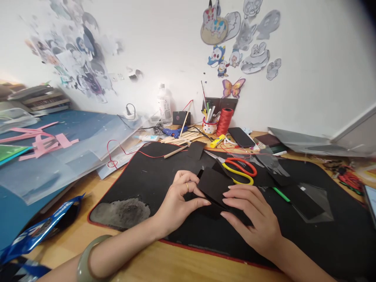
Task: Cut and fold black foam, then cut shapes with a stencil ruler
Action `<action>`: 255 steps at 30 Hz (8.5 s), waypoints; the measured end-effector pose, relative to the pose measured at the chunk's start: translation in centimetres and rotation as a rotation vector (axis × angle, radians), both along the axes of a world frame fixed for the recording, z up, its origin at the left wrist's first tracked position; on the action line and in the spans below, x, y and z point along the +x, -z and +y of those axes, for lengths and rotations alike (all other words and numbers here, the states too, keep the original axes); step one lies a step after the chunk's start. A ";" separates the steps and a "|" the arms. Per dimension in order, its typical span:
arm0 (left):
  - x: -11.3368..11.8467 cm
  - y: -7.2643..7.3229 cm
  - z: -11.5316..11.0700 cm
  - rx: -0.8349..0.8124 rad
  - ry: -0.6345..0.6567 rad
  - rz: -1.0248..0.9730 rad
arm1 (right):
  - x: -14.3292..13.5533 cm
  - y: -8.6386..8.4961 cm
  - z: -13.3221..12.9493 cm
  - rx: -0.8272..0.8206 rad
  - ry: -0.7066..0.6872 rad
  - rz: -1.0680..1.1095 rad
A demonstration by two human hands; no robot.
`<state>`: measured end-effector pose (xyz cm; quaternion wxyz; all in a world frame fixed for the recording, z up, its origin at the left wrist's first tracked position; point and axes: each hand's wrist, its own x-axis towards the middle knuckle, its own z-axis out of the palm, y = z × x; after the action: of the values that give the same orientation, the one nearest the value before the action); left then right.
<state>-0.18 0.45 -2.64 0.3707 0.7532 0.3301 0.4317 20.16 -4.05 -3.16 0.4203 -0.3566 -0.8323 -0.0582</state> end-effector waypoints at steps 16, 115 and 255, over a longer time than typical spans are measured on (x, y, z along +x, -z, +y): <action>-1.5 -0.3 0.5 0.145 0.110 -0.012 | -0.2 0.4 -0.4 -0.017 -0.031 0.023; -1.6 1.0 2.6 -0.431 0.324 -0.355 | 1.0 -0.5 3.6 -0.911 0.278 1.140; 1.5 0.4 4.1 -0.352 0.167 -0.277 | -0.9 -0.2 3.5 -0.702 0.021 0.285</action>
<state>1.34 4.53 -3.06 0.5724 0.6353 0.2826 0.4346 19.27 -0.52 -3.01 0.3834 -0.4920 -0.7312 0.2762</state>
